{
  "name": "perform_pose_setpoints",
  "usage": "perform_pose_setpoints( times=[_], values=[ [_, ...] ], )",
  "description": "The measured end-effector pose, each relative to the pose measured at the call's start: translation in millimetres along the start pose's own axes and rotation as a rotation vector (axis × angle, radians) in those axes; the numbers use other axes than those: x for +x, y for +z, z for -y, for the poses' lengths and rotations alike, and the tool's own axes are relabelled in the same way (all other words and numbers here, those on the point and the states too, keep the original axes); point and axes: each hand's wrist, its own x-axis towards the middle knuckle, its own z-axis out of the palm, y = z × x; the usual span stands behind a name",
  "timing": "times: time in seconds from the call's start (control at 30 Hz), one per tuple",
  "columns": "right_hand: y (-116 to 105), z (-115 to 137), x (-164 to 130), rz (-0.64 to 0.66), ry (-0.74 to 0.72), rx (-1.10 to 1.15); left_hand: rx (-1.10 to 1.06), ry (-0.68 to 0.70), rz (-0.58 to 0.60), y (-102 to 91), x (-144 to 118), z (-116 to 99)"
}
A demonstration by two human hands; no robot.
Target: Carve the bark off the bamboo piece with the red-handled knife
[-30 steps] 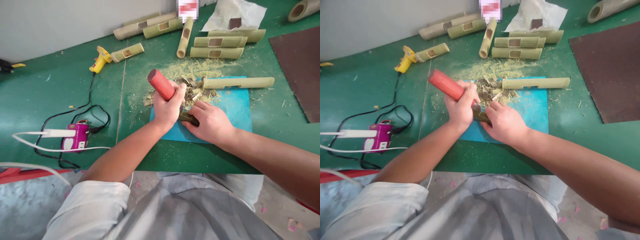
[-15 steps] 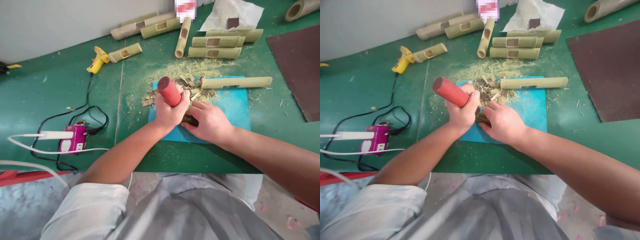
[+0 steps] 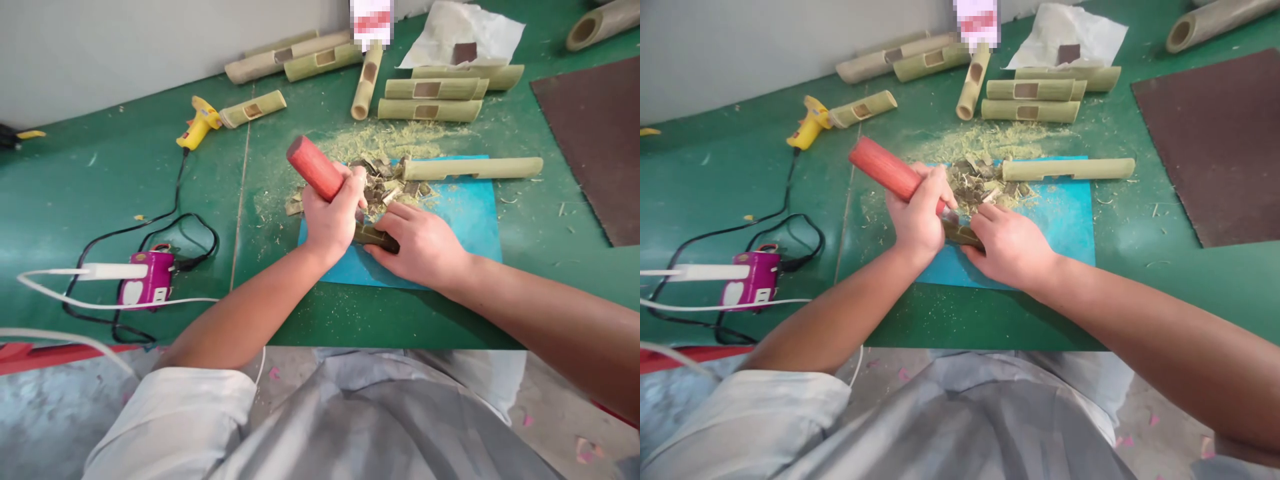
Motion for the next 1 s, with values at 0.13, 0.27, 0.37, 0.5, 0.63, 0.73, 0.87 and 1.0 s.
perform_pose_setpoints(
  times=[0.13,0.27,0.37,0.5,0.63,0.73,0.87,1.0],
  values=[
    [1.6,0.0,-1.0,-0.011,-0.005,-0.007,0.061,0.044,0.054,-0.5,-1.2,-5.3],
    [1.6,-0.5,-1.7,-0.018,-0.006,-0.002,0.111,0.048,0.065,-1.9,-3.0,-9.4],
    [0.7,-0.5,-1.7,-0.013,-0.005,-0.001,0.115,0.057,0.058,-2.1,-3.5,-10.2],
    [0.5,-0.1,-1.4,-0.007,-0.007,-0.009,0.170,0.098,0.070,-1.9,-3.9,-9.9],
    [1.7,-0.1,-1.1,-0.010,-0.019,-0.019,0.241,0.145,0.083,-2.7,-6.4,-7.4],
    [2.2,-1.1,-1.0,-0.005,-0.004,0.004,0.239,0.195,0.142,-3.0,-7.6,-7.0],
    [1.8,-3.1,-1.2,-0.001,0.010,0.076,0.202,0.199,0.201,0.2,-5.4,-12.7],
    [1.3,-3.1,-0.8,-0.008,0.013,0.093,0.069,0.009,0.200,2.5,-1.6,-14.0]
  ],
)
